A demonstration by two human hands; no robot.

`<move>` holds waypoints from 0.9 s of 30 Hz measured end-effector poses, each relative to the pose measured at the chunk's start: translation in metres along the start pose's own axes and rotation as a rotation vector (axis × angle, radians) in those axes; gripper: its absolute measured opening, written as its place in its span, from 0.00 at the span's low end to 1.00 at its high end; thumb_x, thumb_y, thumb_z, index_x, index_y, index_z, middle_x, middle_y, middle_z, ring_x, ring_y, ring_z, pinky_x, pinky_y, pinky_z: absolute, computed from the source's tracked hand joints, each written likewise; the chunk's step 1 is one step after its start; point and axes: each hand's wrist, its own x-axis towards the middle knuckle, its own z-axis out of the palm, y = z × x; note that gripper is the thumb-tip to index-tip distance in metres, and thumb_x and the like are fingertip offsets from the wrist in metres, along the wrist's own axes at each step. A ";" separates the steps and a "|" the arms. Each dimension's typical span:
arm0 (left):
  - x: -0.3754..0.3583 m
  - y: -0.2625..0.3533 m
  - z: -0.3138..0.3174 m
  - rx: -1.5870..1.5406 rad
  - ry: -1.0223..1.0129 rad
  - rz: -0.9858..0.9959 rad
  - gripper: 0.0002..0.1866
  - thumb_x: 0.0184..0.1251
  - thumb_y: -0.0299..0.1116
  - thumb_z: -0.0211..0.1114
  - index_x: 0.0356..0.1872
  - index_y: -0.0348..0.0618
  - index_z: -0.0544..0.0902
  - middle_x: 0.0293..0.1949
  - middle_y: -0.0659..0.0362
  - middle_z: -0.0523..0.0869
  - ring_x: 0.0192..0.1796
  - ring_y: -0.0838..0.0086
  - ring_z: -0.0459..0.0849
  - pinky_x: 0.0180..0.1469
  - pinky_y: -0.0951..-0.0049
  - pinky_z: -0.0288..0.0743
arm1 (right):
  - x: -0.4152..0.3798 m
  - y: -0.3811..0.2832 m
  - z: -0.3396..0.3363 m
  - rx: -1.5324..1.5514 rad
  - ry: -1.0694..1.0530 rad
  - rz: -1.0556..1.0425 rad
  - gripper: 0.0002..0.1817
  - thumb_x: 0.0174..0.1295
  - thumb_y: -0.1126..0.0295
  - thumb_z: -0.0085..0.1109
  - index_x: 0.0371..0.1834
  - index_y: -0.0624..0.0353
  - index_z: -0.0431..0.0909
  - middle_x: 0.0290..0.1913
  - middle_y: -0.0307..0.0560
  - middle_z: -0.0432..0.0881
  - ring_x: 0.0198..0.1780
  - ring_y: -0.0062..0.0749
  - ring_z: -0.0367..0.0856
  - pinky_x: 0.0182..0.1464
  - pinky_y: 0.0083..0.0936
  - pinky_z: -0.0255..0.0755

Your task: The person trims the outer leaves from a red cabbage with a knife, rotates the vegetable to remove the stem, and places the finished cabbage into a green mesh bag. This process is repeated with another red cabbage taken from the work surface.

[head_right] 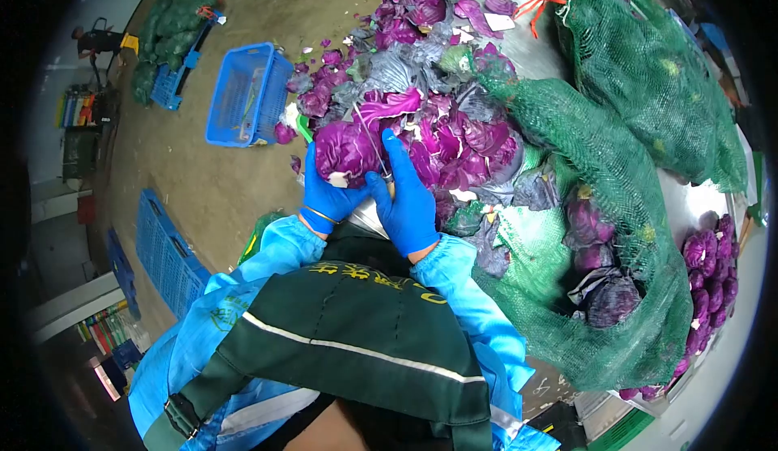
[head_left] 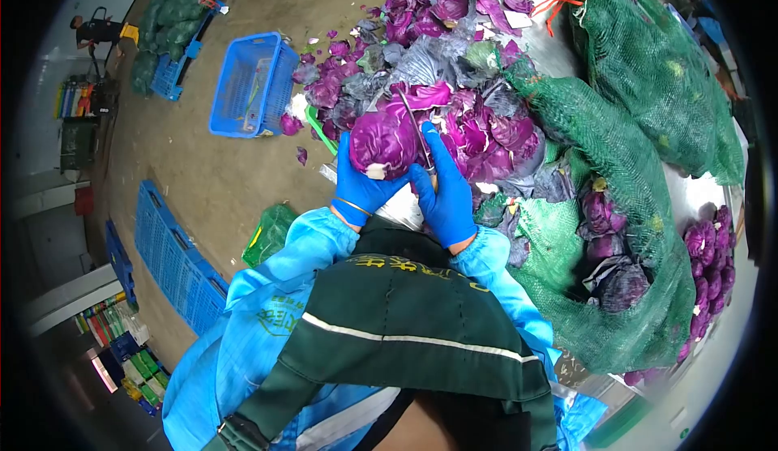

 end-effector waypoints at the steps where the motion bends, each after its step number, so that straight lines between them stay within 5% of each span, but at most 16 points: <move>1: 0.006 -0.010 0.002 -0.954 -0.196 -0.053 0.33 0.67 0.53 0.54 0.68 0.51 0.59 0.65 0.53 0.67 0.67 0.61 0.67 0.68 0.56 0.62 | 0.001 -0.001 0.003 -0.120 0.084 -0.236 0.40 0.54 0.63 0.68 0.70 0.54 0.58 0.65 0.58 0.68 0.60 0.48 0.74 0.53 0.30 0.74; 2: 0.009 -0.013 0.003 -0.953 -0.199 -0.050 0.33 0.67 0.53 0.54 0.68 0.51 0.59 0.65 0.53 0.67 0.67 0.61 0.67 0.68 0.56 0.62 | 0.001 -0.001 0.004 -0.121 0.085 -0.239 0.40 0.54 0.63 0.68 0.70 0.54 0.58 0.65 0.58 0.68 0.60 0.48 0.74 0.53 0.30 0.74; 4: 0.011 -0.014 0.006 -1.199 0.111 -0.419 0.33 0.68 0.58 0.43 0.68 0.50 0.62 0.66 0.53 0.67 0.67 0.59 0.66 0.69 0.55 0.59 | 0.000 0.000 0.007 -0.281 0.082 -0.277 0.39 0.57 0.63 0.64 0.71 0.53 0.57 0.66 0.56 0.66 0.54 0.47 0.79 0.47 0.31 0.76; 6: 0.008 -0.012 0.009 -1.327 0.057 -0.425 0.32 0.69 0.56 0.44 0.68 0.49 0.63 0.67 0.53 0.67 0.68 0.59 0.65 0.70 0.56 0.57 | -0.002 -0.005 0.007 -0.360 0.080 -0.296 0.38 0.59 0.63 0.62 0.71 0.53 0.56 0.67 0.56 0.65 0.51 0.47 0.81 0.45 0.32 0.77; 8: 0.005 -0.009 0.014 -1.179 0.092 -0.334 0.31 0.70 0.56 0.43 0.68 0.49 0.63 0.67 0.54 0.66 0.69 0.60 0.64 0.70 0.57 0.56 | -0.002 -0.021 0.002 -0.270 0.026 -0.174 0.37 0.60 0.72 0.59 0.72 0.57 0.53 0.71 0.53 0.60 0.68 0.45 0.65 0.63 0.32 0.65; 9: 0.007 -0.009 0.011 -1.519 -0.148 -0.283 0.33 0.70 0.57 0.43 0.69 0.50 0.61 0.68 0.55 0.65 0.69 0.61 0.63 0.71 0.58 0.55 | -0.004 -0.016 0.001 -0.443 -0.018 -0.191 0.40 0.60 0.71 0.58 0.74 0.54 0.48 0.73 0.53 0.54 0.65 0.48 0.68 0.55 0.30 0.72; 10: 0.006 -0.010 0.012 -1.519 -0.149 -0.279 0.33 0.70 0.57 0.43 0.69 0.50 0.61 0.68 0.55 0.65 0.69 0.61 0.63 0.71 0.58 0.55 | -0.005 -0.012 0.003 -0.444 -0.019 -0.194 0.40 0.60 0.71 0.58 0.74 0.54 0.48 0.73 0.53 0.54 0.65 0.48 0.68 0.55 0.30 0.72; 12: 0.006 -0.009 0.015 -1.238 0.088 -0.374 0.33 0.71 0.55 0.44 0.71 0.47 0.57 0.69 0.57 0.64 0.70 0.66 0.62 0.72 0.59 0.52 | -0.007 -0.005 0.006 -0.532 -0.070 -0.222 0.41 0.60 0.62 0.58 0.75 0.45 0.46 0.75 0.55 0.49 0.29 0.46 0.83 0.22 0.33 0.72; 14: 0.001 -0.024 0.013 -1.417 -0.055 -0.281 0.34 0.70 0.56 0.44 0.70 0.46 0.59 0.69 0.56 0.65 0.70 0.64 0.63 0.72 0.59 0.52 | -0.006 -0.001 0.010 -0.521 -0.036 -0.251 0.43 0.60 0.62 0.58 0.75 0.46 0.45 0.75 0.54 0.48 0.26 0.45 0.82 0.19 0.31 0.71; 17: 0.001 -0.012 0.020 -1.247 0.202 -0.421 0.34 0.70 0.57 0.44 0.70 0.45 0.60 0.69 0.55 0.65 0.70 0.64 0.62 0.72 0.60 0.52 | -0.006 -0.003 0.013 -0.577 0.055 -0.230 0.43 0.59 0.60 0.58 0.75 0.46 0.45 0.75 0.53 0.48 0.27 0.45 0.82 0.19 0.31 0.71; 19: 0.001 -0.015 0.017 -1.508 -0.198 -0.248 0.33 0.71 0.57 0.44 0.69 0.45 0.61 0.69 0.55 0.65 0.69 0.64 0.63 0.72 0.62 0.53 | -0.007 -0.003 0.011 -0.551 0.011 -0.245 0.42 0.60 0.59 0.58 0.75 0.46 0.46 0.75 0.53 0.47 0.27 0.44 0.83 0.19 0.31 0.71; 20: 0.000 -0.017 0.017 -1.507 -0.198 -0.248 0.33 0.71 0.57 0.44 0.69 0.45 0.61 0.69 0.55 0.65 0.69 0.64 0.63 0.72 0.62 0.53 | -0.007 -0.003 0.010 -0.550 0.011 -0.246 0.42 0.60 0.59 0.58 0.75 0.46 0.46 0.75 0.53 0.47 0.27 0.44 0.83 0.19 0.31 0.71; 23: -0.002 -0.017 0.019 -1.414 -0.067 -0.293 0.33 0.71 0.55 0.46 0.69 0.45 0.62 0.68 0.55 0.66 0.68 0.64 0.66 0.71 0.63 0.55 | -0.009 -0.004 0.010 -0.530 0.023 -0.256 0.42 0.61 0.59 0.57 0.75 0.46 0.44 0.75 0.53 0.49 0.27 0.44 0.83 0.18 0.32 0.70; 27: -0.005 -0.017 0.020 -1.477 -0.013 -0.349 0.31 0.70 0.54 0.48 0.67 0.47 0.64 0.66 0.55 0.68 0.65 0.64 0.68 0.69 0.62 0.61 | -0.003 -0.001 0.014 -0.512 0.151 -0.188 0.31 0.63 0.61 0.56 0.70 0.49 0.59 0.61 0.53 0.71 0.31 0.45 0.83 0.26 0.32 0.74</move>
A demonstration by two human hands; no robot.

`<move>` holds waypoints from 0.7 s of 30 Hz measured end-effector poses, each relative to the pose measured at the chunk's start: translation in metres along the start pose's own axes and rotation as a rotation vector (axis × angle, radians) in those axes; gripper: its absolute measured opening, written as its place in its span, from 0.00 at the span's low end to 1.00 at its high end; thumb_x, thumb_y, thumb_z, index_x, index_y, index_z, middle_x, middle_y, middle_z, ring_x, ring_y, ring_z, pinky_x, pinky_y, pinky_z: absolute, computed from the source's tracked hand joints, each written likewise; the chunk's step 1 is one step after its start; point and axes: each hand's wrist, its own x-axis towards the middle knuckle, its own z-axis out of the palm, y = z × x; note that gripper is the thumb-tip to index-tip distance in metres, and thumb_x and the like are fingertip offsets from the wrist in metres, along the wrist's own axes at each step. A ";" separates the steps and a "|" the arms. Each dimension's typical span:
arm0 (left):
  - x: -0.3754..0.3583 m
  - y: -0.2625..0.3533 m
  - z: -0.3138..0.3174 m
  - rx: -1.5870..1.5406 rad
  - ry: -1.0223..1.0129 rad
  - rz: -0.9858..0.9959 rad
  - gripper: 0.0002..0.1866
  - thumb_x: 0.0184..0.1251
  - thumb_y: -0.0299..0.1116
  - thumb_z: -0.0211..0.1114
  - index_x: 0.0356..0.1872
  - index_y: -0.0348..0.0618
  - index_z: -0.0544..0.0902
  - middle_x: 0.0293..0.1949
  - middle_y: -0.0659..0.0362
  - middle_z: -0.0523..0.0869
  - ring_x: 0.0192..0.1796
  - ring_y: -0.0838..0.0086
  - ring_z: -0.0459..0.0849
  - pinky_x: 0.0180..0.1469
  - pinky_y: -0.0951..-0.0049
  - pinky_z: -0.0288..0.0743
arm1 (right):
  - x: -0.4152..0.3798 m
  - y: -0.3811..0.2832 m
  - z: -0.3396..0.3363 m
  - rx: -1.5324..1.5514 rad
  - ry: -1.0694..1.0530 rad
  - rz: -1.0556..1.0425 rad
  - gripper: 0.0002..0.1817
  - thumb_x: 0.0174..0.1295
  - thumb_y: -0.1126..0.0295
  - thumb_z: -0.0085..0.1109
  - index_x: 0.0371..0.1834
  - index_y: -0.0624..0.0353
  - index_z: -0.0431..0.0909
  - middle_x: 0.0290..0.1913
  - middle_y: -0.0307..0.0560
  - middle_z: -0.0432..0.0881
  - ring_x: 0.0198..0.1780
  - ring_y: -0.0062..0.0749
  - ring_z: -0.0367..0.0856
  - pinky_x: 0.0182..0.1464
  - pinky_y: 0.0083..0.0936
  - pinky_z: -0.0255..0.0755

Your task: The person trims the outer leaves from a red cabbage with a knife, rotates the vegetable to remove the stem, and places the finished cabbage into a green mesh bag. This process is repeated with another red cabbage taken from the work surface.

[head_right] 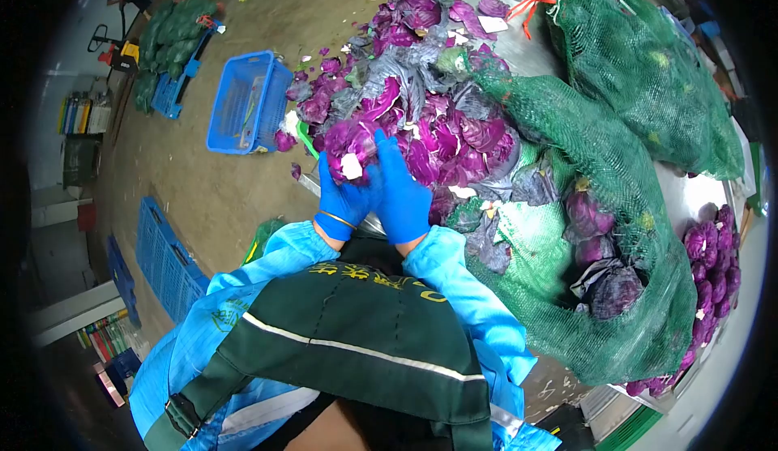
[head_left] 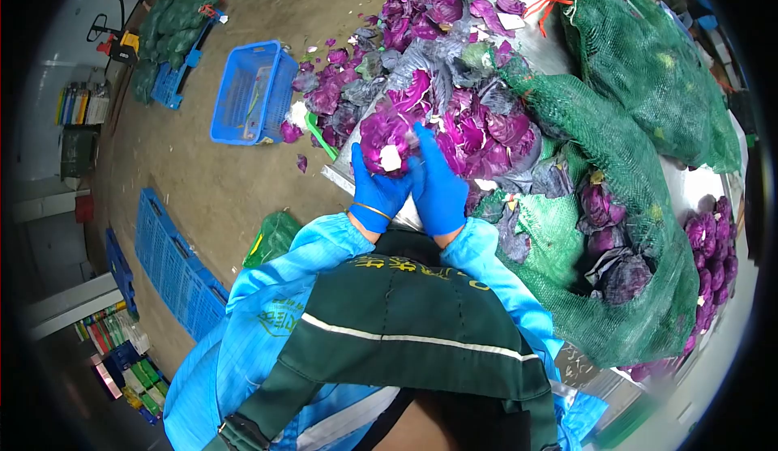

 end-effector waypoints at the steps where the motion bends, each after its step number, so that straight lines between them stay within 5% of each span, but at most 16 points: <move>1: 0.000 -0.003 0.004 0.079 0.097 0.027 0.31 0.70 0.54 0.49 0.67 0.47 0.63 0.65 0.55 0.69 0.65 0.63 0.69 0.67 0.60 0.63 | 0.005 0.005 0.003 0.138 0.091 0.022 0.27 0.63 0.61 0.56 0.67 0.50 0.65 0.54 0.52 0.78 0.32 0.45 0.83 0.29 0.32 0.76; 2: 0.001 -0.006 0.009 0.264 0.128 0.134 0.33 0.68 0.56 0.49 0.68 0.48 0.61 0.65 0.53 0.68 0.66 0.60 0.67 0.67 0.54 0.63 | 0.011 0.007 0.009 0.075 0.275 -0.019 0.20 0.65 0.61 0.55 0.59 0.53 0.74 0.43 0.51 0.83 0.34 0.44 0.84 0.34 0.32 0.76; 5: 0.003 -0.001 0.010 0.136 0.213 0.080 0.35 0.68 0.58 0.48 0.69 0.48 0.59 0.67 0.52 0.66 0.68 0.58 0.65 0.68 0.51 0.62 | 0.014 0.018 0.016 0.129 0.284 0.092 0.19 0.66 0.62 0.54 0.58 0.54 0.74 0.40 0.52 0.82 0.33 0.44 0.84 0.33 0.33 0.75; 7: 0.004 0.003 0.012 0.153 0.165 0.022 0.34 0.68 0.59 0.46 0.69 0.50 0.60 0.68 0.53 0.64 0.70 0.58 0.62 0.69 0.51 0.60 | 0.023 0.026 0.013 0.224 0.307 0.153 0.16 0.68 0.62 0.51 0.53 0.57 0.76 0.36 0.50 0.84 0.28 0.36 0.82 0.28 0.28 0.72; 9: 0.006 0.004 0.013 0.286 0.127 0.023 0.33 0.67 0.56 0.51 0.69 0.51 0.61 0.68 0.55 0.64 0.69 0.61 0.63 0.70 0.55 0.59 | 0.033 0.041 -0.002 0.719 0.234 0.424 0.14 0.70 0.61 0.49 0.48 0.59 0.76 0.32 0.45 0.83 0.21 0.24 0.76 0.21 0.21 0.67; 10: 0.004 0.004 0.005 0.610 -0.053 0.099 0.33 0.64 0.49 0.59 0.68 0.51 0.61 0.68 0.55 0.65 0.68 0.64 0.66 0.71 0.58 0.57 | 0.037 0.046 -0.008 0.774 0.248 0.470 0.14 0.71 0.61 0.48 0.46 0.60 0.76 0.32 0.42 0.83 0.19 0.20 0.73 0.19 0.19 0.65; 11: 0.003 0.006 -0.004 0.608 -0.053 0.096 0.33 0.64 0.49 0.59 0.68 0.51 0.61 0.68 0.55 0.65 0.68 0.64 0.66 0.71 0.58 0.57 | 0.039 0.052 -0.015 0.827 0.265 0.516 0.14 0.71 0.61 0.47 0.44 0.60 0.76 0.31 0.40 0.83 0.17 0.17 0.70 0.18 0.17 0.63; 13: 0.000 0.015 -0.013 1.453 -0.114 0.155 0.32 0.68 0.51 0.52 0.69 0.49 0.57 0.67 0.52 0.65 0.69 0.60 0.63 0.69 0.53 0.60 | 0.037 0.072 -0.022 0.845 0.285 0.536 0.14 0.71 0.60 0.46 0.45 0.60 0.74 0.33 0.42 0.83 0.15 0.18 0.70 0.17 0.18 0.64; 15: -0.005 0.027 -0.020 1.447 -0.099 0.209 0.36 0.64 0.46 0.61 0.70 0.50 0.56 0.66 0.53 0.67 0.65 0.65 0.69 0.71 0.57 0.55 | 0.034 0.083 -0.031 0.897 0.372 0.655 0.15 0.72 0.59 0.44 0.45 0.59 0.73 0.35 0.44 0.83 0.15 0.19 0.70 0.16 0.19 0.64; 17: -0.001 0.047 -0.038 0.663 -0.001 -0.121 0.37 0.66 0.53 0.57 0.71 0.52 0.54 0.67 0.52 0.66 0.67 0.61 0.67 0.72 0.52 0.53 | 0.030 0.095 -0.035 0.933 0.399 0.656 0.15 0.72 0.58 0.43 0.45 0.58 0.72 0.37 0.46 0.83 0.15 0.20 0.70 0.16 0.19 0.65; 18: 0.002 0.043 0.005 0.292 -0.189 -0.234 0.40 0.65 0.64 0.47 0.72 0.54 0.53 0.69 0.51 0.62 0.69 0.55 0.64 0.72 0.48 0.51 | 0.027 0.103 -0.035 0.948 0.387 0.673 0.15 0.72 0.58 0.43 0.46 0.59 0.72 0.38 0.46 0.83 0.15 0.20 0.70 0.16 0.19 0.65; 21: -0.012 0.052 -0.006 0.173 -0.117 -0.290 0.42 0.64 0.70 0.37 0.72 0.53 0.53 0.70 0.50 0.61 0.70 0.52 0.60 0.72 0.47 0.50 | 0.025 0.073 -0.045 0.972 0.363 0.631 0.17 0.71 0.59 0.46 0.54 0.59 0.71 0.40 0.47 0.83 0.15 0.20 0.70 0.16 0.18 0.65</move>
